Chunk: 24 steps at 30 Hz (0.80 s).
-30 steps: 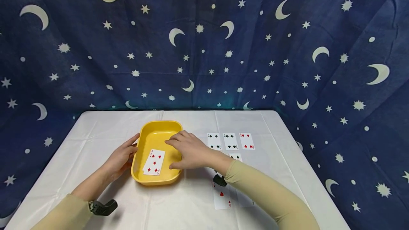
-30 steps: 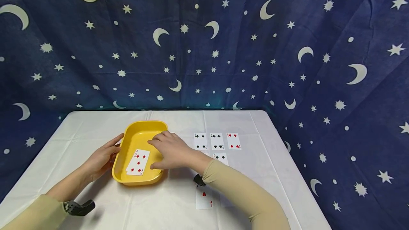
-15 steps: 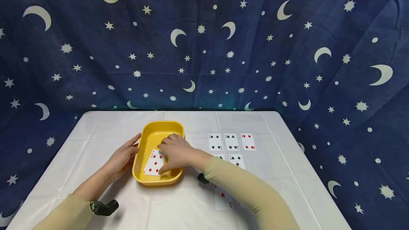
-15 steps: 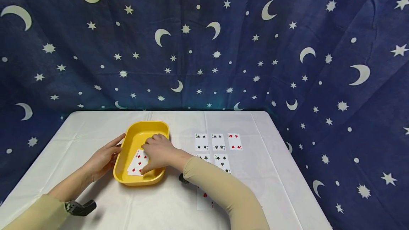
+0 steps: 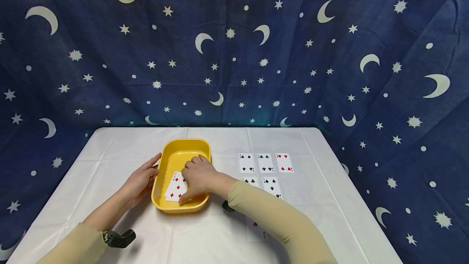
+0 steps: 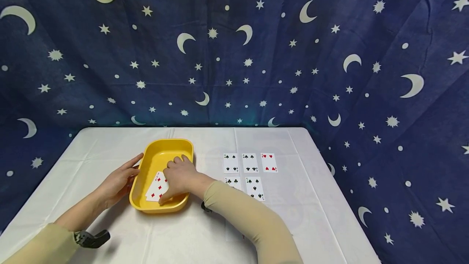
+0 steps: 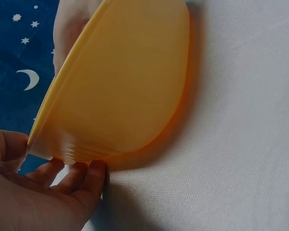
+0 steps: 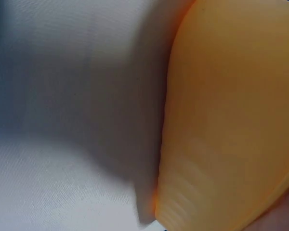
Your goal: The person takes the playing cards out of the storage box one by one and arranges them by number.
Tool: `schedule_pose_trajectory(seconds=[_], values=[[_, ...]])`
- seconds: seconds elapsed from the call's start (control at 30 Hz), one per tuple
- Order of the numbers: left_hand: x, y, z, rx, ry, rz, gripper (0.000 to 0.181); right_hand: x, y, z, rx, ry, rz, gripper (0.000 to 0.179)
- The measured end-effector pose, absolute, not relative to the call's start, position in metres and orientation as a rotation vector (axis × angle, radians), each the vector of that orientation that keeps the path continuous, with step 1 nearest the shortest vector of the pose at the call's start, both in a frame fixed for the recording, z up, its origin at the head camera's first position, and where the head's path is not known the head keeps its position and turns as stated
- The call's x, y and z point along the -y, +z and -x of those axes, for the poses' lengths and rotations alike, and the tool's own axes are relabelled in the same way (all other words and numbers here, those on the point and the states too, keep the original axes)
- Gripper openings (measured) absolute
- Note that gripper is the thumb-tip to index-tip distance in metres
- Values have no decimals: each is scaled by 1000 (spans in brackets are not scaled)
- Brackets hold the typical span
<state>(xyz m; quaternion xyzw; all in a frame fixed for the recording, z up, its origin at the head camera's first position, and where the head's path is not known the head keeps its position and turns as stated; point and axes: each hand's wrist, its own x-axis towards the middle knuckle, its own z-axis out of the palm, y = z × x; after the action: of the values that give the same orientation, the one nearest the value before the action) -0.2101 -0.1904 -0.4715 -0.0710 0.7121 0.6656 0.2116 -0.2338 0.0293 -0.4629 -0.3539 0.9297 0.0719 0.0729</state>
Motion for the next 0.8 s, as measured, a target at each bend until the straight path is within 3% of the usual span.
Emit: schedule_pose_trajectory(seconds=[0.8], values=[[191,-470,209,-1947,1865,196,65,-27,-466,231,-2790,296,1094,73]])
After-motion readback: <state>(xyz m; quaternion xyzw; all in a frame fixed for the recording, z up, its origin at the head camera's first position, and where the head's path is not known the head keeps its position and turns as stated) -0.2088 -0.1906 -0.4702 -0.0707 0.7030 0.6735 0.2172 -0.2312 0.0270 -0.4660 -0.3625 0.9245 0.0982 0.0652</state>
